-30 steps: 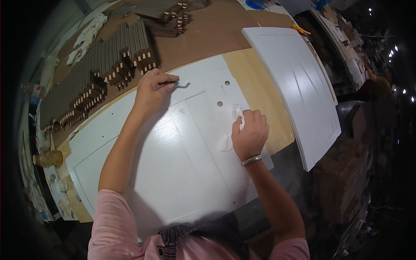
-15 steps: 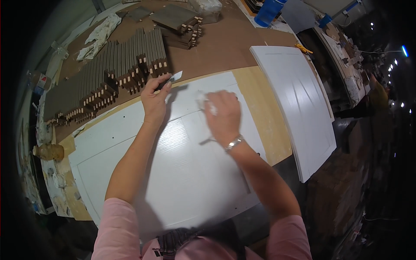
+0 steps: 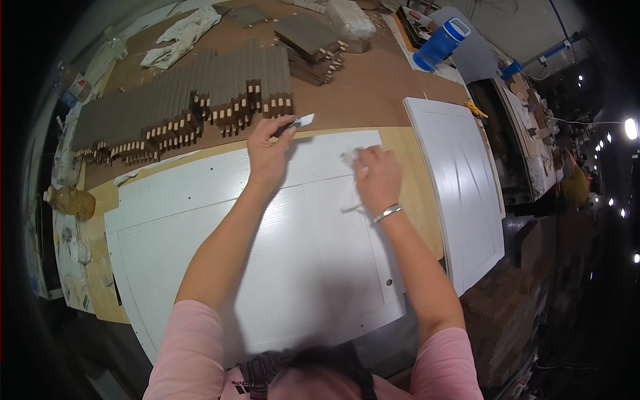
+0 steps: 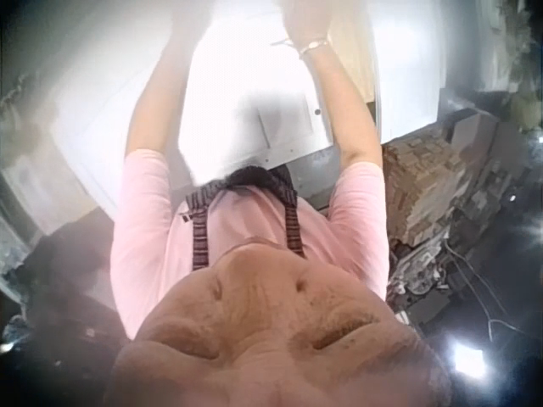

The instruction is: The person sands the surface of white cabinet doors using a sanding block and cleans them with a cloth, applying filler to small holes with a putty knife.

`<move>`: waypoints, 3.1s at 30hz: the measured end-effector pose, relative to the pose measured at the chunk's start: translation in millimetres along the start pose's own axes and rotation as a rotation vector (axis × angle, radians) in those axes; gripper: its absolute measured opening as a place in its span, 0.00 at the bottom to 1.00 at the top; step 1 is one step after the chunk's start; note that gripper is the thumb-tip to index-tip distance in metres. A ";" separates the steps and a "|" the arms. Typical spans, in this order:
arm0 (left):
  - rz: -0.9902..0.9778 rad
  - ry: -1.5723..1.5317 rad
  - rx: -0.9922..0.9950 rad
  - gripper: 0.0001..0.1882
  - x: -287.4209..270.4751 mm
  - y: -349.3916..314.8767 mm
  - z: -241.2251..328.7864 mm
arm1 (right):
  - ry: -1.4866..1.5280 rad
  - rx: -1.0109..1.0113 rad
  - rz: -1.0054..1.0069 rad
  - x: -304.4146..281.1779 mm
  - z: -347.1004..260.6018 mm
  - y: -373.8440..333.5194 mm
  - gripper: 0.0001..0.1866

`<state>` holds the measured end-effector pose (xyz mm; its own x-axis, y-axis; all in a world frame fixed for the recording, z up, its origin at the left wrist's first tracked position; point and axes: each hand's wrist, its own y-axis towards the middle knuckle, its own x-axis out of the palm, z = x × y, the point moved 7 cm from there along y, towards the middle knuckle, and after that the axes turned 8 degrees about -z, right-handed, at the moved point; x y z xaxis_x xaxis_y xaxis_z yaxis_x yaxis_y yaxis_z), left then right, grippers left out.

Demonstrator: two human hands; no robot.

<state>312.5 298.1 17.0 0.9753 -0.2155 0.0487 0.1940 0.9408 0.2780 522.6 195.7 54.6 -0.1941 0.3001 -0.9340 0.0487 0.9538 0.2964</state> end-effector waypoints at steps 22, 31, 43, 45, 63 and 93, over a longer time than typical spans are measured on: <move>0.728 0.506 -0.284 0.06 -508.2 -299.2 139.6 | -0.035 0.394 -0.391 -61.6 -36.6 -182.4 0.22; 0.865 0.889 -0.308 0.09 -657.1 -269.8 121.1 | -0.011 0.433 -0.460 -44.5 -106.5 -216.2 0.25; 0.492 0.947 -0.242 0.10 -578.4 -263.5 120.4 | -0.247 0.463 -0.340 -35.5 -131.3 -215.4 0.25; 0.350 0.947 -0.262 0.09 -542.1 -276.4 117.0 | -0.257 0.491 -0.329 -40.5 -130.4 -217.3 0.25; 0.065 1.255 -0.565 0.27 -471.1 -227.3 70.2 | -0.172 0.468 -0.310 -44.0 -140.7 -225.5 0.25; -0.072 1.184 -0.116 0.33 12.0 -94.2 65.3 | 0.411 -0.001 -0.528 -51.5 -95.0 -240.3 0.32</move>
<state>299.1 189.8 54.1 0.4408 0.0499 -0.8962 0.2013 0.9675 0.1529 427.8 -50.1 50.5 -0.5493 -0.2365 -0.8015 -0.1566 0.9713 -0.1793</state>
